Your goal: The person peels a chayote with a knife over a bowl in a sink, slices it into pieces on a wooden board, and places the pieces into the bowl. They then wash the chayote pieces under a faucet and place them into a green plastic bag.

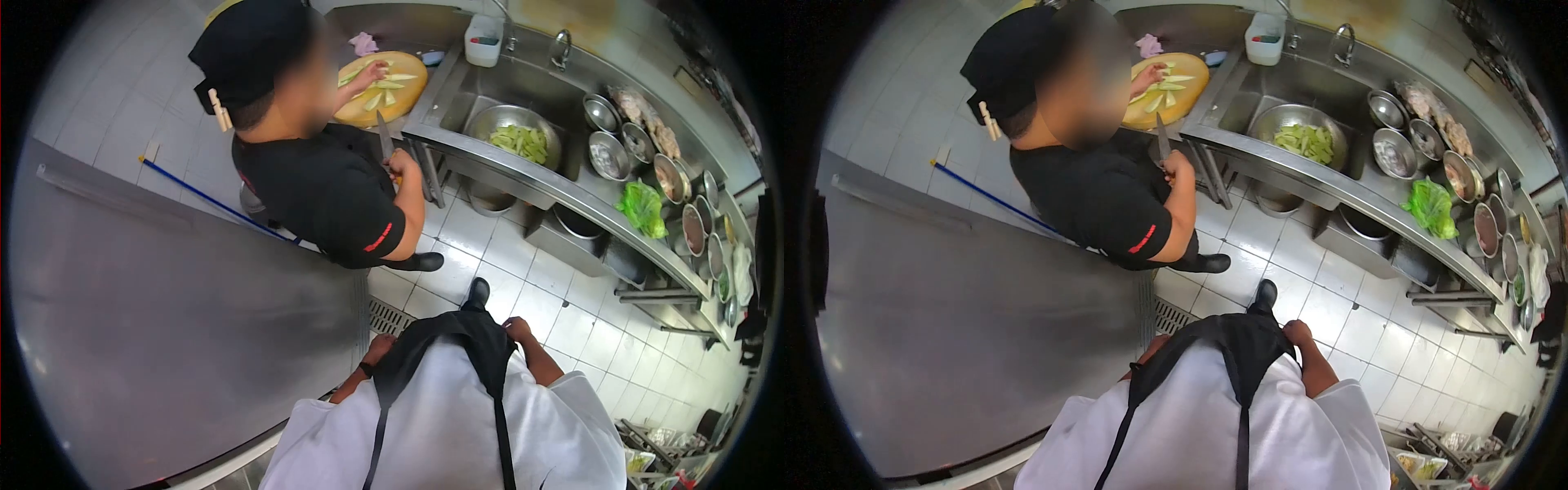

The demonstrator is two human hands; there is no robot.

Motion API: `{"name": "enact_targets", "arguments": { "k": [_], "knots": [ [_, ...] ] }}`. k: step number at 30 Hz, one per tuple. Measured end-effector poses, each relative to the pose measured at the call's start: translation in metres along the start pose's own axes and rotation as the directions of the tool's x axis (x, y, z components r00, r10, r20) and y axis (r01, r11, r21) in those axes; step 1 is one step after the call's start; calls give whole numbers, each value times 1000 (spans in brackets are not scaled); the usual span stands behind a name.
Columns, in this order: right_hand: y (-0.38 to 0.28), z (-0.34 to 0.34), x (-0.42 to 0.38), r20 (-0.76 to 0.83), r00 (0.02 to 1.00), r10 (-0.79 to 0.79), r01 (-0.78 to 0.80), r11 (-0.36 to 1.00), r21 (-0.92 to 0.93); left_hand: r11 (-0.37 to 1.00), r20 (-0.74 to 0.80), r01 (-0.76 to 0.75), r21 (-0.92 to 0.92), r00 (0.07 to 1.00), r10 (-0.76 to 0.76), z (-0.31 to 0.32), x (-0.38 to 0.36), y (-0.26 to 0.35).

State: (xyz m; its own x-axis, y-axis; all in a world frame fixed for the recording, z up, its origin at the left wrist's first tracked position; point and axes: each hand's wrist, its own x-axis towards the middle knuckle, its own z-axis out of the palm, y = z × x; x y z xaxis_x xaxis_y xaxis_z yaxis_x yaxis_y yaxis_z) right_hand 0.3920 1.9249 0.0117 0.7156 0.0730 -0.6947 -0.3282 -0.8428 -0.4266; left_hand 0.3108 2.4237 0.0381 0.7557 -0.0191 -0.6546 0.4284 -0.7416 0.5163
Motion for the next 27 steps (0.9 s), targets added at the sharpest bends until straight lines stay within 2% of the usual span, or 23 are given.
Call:
{"name": "enact_targets", "arguments": {
  "k": [3, 6, 8, 9, 12, 15, 18, 21, 27],
  "knots": [
    [-2, -2, -6, -4, 1000, 14, -14, 1000, -6, 964, 44, 134, -232, 991, -127, 5, 3, -5],
    [-5, -3, -13, -26, 999, -38, 36, 998, -56, 978, 6, 104, -181, 994, -105, -2, -8, 6],
    [0, 1, -10, -17, 998, -68, 67, 996, -60, 992, 1, -3, -124, 1000, 3, -11, -19, 16],
    [3, 3, -9, -8, 999, -31, 31, 999, -40, 994, -3, -54, -96, 999, 54, -14, -23, 20],
    [-2, 2, -10, 45, 998, 49, -48, 999, -10, 968, -1, 62, -243, 998, -64, -9, -16, 11],
    [-10, -6, -18, 108, 992, 58, -55, 998, -28, 994, -38, -35, -103, 999, 32, -7, -14, 6],
    [-12, -7, -18, 106, 993, 55, -53, 998, -26, 975, 24, 97, -199, 995, -94, -8, -13, 10],
    [-14, -6, -16, 109, 991, 81, -80, 997, -10, 997, 16, 10, -72, 1000, -9, -10, -17, 16],
    [-17, -6, -15, 101, 993, 66, -64, 998, -16, 983, 46, 60, -172, 998, -53, -9, -18, 14]
  ]
}}
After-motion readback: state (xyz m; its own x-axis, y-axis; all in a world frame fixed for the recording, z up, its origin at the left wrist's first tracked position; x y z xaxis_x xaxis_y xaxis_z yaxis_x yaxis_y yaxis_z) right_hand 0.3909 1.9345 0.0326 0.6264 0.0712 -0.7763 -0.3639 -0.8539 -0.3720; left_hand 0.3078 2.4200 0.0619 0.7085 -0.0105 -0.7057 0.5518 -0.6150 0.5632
